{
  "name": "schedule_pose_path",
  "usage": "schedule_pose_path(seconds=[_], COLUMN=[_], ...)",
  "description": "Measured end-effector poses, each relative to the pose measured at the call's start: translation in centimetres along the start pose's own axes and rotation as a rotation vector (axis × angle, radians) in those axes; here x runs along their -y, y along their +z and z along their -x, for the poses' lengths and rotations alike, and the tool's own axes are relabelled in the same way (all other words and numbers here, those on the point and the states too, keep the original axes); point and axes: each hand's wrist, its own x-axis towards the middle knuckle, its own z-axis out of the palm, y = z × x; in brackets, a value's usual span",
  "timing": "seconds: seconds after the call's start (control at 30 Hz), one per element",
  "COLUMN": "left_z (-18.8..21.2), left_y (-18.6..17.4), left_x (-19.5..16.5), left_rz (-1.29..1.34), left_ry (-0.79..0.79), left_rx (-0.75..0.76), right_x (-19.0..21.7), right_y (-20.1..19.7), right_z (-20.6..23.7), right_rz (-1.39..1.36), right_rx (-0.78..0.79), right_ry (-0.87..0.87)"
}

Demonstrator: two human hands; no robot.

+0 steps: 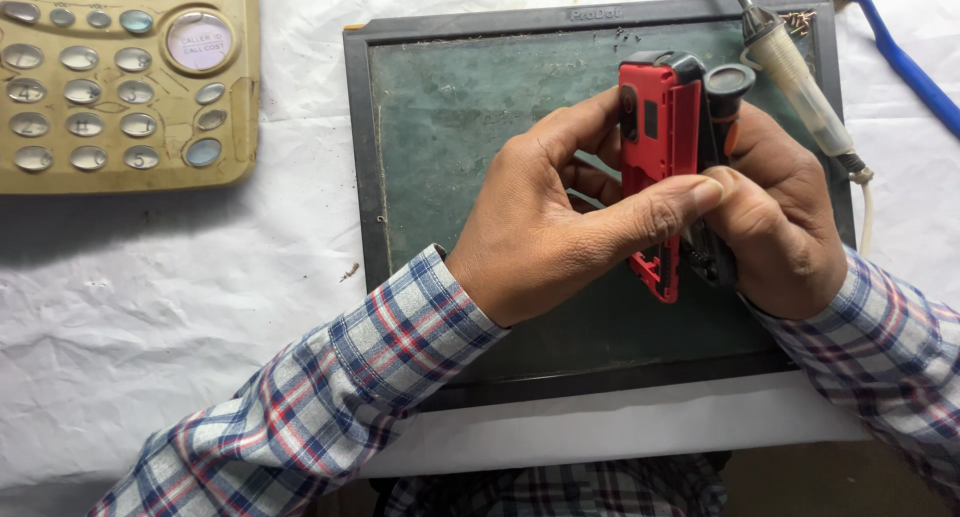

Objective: The person cleans the back of a red mobile phone with a toothbrush, then uses a screwdriver and a prying tool to remove screws and pry open the casing. The person separates the back cover from the main body, exposing the internal components.

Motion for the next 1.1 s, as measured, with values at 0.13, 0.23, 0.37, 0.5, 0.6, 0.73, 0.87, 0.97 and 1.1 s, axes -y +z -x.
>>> schedule_pose_path(seconds=[0.13,0.23,0.37,0.5,0.6,0.73,0.87,0.97,1.1], left_z=[0.1,0.1,-0.1,-0.3,-0.3,-0.3,-0.1,0.0,0.3], left_y=[-0.2,-0.4,-0.6,-0.9,-0.9,-0.8,-0.7,-0.8,-1.1], left_x=[0.1,0.0,-0.2,-0.3,-0.4,-0.3,0.0,0.4,0.9], left_rz=[-0.013,-0.018,-0.103,-0.245,-0.244,-0.137,0.013,0.092,0.155], left_ry=[-0.014,-0.026,-0.013,0.032,0.016,-0.019,-0.041,-0.064,-0.056], left_rx=[0.047,0.054,0.055,0.053,0.051,0.071,0.084,0.116,0.127], right_x=[0.1,0.6,1.3,1.5,1.5,1.3,1.5,2.2,3.0], right_y=[-0.2,-0.1,0.2,0.5,0.5,0.4,0.3,0.5,0.9], right_z=[-0.2,-0.3,-0.5,-0.7,-0.8,-0.8,-0.9,-0.8,-0.9], right_rz=[0.071,0.06,-0.016,-0.023,-0.011,-0.033,0.152,0.248,0.266], right_rx=[0.031,0.044,0.054,0.086,0.092,0.09,0.025,0.01,0.027], right_ry=[-0.034,-0.01,0.05,0.066,0.076,0.045,0.072,0.035,0.042])
